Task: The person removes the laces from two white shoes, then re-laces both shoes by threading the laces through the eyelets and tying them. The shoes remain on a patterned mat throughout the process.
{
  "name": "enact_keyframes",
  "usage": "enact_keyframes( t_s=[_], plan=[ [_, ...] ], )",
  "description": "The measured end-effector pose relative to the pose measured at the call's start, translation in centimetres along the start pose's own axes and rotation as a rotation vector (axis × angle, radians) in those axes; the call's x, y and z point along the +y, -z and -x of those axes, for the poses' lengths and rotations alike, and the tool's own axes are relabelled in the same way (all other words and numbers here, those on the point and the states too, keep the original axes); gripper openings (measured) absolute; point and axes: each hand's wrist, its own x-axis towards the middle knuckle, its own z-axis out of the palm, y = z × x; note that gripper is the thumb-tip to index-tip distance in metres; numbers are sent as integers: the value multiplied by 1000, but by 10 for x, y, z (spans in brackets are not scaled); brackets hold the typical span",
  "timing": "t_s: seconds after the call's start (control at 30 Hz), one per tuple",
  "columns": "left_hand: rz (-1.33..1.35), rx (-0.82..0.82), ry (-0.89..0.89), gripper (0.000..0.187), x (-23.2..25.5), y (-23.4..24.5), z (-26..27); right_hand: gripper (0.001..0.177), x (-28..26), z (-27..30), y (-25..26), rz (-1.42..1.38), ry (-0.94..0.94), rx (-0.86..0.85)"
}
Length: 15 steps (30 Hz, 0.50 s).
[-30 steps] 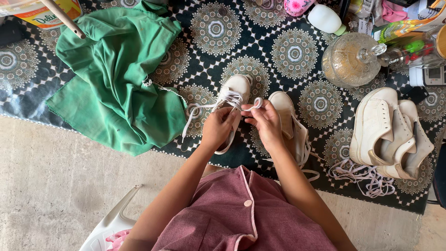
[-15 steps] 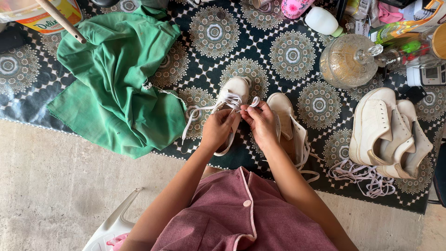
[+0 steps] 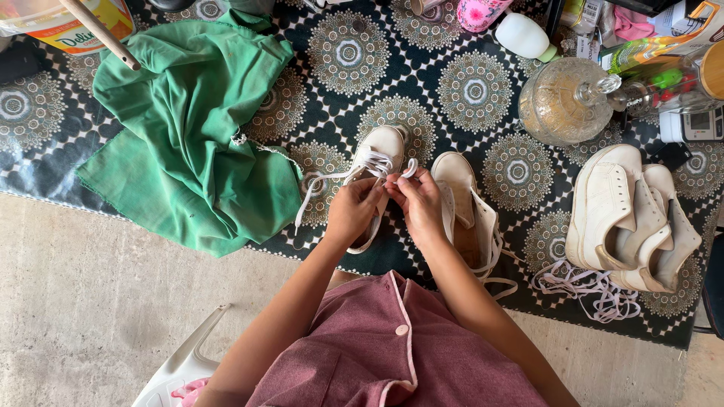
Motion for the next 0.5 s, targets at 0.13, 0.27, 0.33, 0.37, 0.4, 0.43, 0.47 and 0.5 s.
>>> enact_keyframes(
  t_s=[0.13, 0.27, 0.33, 0.37, 0.4, 0.43, 0.47, 0.5],
  plan=[
    [-2, -2, 11, 30, 1, 0, 1, 13, -1, 1, -1, -45, 0, 1],
    [-24, 29, 5, 30, 2, -2, 1, 14, -5, -1, -4, -81, 15, -1],
    [-30, 35, 32, 30, 1, -3, 1, 13, -4, 0, -5, -56, 28, -7],
    [-38, 35, 34, 31, 0, -4, 0, 13, -4, 1, -5, -21, 33, -10],
    [-46, 34, 36, 32, -2, -4, -1, 13, -4, 3, -4, 14, 38, -13],
    [-54, 33, 38, 32, -3, -3, -1, 13, -3, 4, -4, 49, 44, -16],
    [-18, 12, 22, 33, -4, -3, -2, 12, -2, 5, -3, 57, 51, -23],
    [17, -10, 7, 34, -5, -2, -3, 12, -1, 5, -3, 66, 60, -29]
  ],
)
